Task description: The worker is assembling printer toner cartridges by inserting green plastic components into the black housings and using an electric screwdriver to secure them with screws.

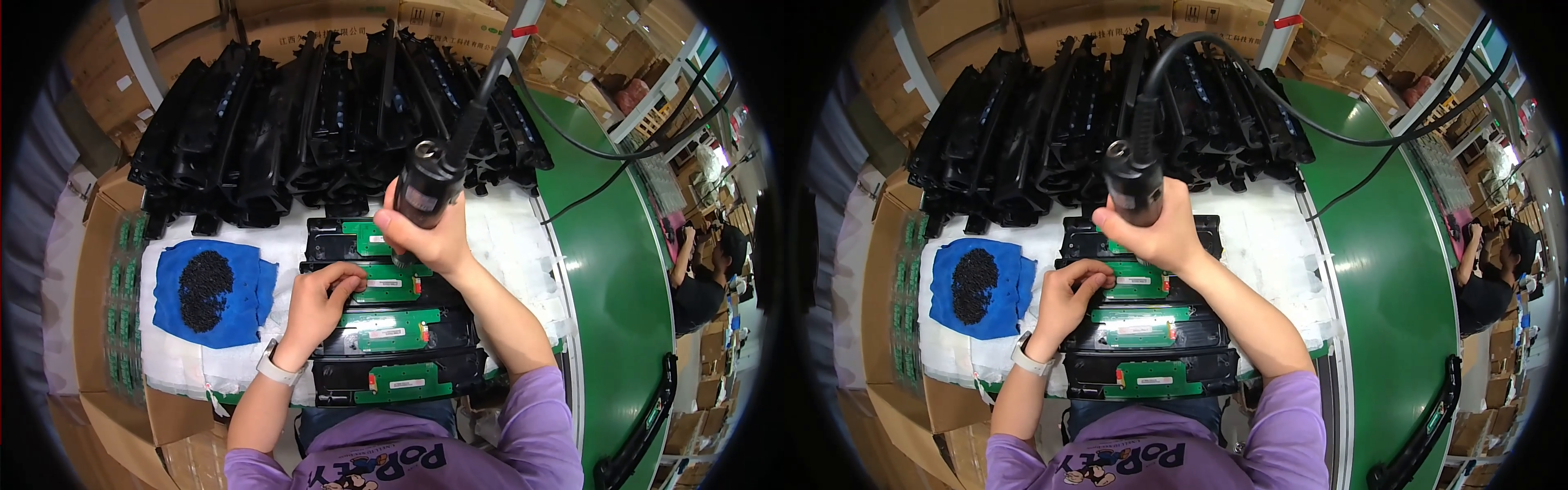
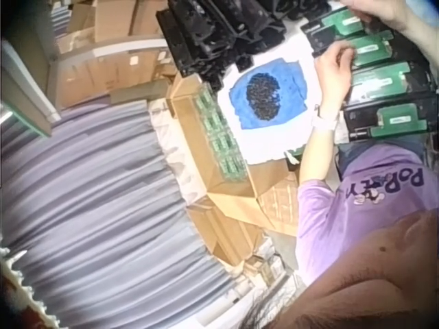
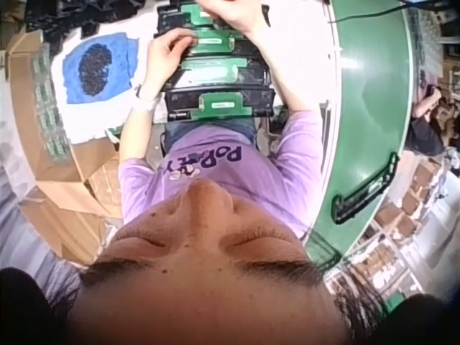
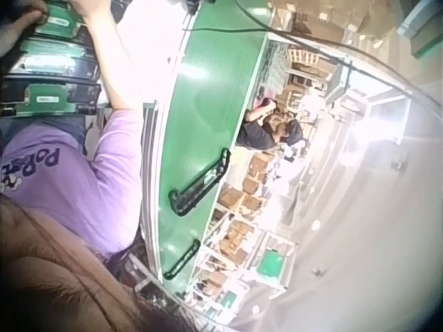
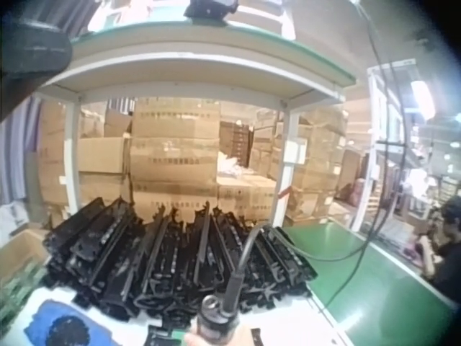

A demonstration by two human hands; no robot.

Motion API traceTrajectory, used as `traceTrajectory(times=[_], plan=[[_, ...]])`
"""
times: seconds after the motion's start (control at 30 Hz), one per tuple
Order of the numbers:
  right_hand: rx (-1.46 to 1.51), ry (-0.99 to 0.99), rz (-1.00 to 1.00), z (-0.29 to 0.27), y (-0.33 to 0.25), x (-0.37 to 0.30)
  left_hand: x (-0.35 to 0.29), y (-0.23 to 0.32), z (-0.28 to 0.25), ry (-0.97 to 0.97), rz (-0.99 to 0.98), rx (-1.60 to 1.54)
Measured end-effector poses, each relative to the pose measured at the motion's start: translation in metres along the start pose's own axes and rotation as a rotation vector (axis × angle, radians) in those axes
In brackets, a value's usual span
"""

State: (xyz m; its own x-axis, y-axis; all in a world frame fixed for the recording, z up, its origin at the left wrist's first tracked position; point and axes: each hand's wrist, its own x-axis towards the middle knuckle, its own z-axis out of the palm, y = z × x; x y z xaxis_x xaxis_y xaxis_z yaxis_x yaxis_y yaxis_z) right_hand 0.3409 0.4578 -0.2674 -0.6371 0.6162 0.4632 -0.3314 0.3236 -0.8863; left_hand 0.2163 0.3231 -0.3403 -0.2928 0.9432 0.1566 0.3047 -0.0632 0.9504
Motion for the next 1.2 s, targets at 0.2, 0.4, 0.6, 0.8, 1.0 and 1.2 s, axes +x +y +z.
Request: traceTrajectory(times=[0.2, 0.4, 0.6, 0.8, 1.0, 1.2], plan=[[0.29, -0.104, -0.017, -0.009, -0.012, -0.003, -0.003, -0.002, -0.004, 0.043, -0.075, -0.222], [0.752, -0.051, -0.161, -0.008, -0.024, -0.004, -0.005, 0.016, -0.012, -0.105, -0.152, -0.504], [0.723, -0.02, -0.117, -0.004, -0.022, -0.007, -0.006, 0.015, -0.011, -0.138, -0.156, -0.586], [0.651, 0.152, -0.003, 0.01, -0.024, -0.007, -0.01, 0.013, -0.015, -0.105, -0.152, -0.532], [0.613, 0.147, 0.058, 0.015, -0.012, 0.006, -0.011, 0.033, -0.033, 0.103, -0.044, -0.266], [0.26, -0.003, 0.039, 0.015, 0.001, 0.009, -0.034, 0.004, -0.116, 0.553, -0.052, 1.105]])
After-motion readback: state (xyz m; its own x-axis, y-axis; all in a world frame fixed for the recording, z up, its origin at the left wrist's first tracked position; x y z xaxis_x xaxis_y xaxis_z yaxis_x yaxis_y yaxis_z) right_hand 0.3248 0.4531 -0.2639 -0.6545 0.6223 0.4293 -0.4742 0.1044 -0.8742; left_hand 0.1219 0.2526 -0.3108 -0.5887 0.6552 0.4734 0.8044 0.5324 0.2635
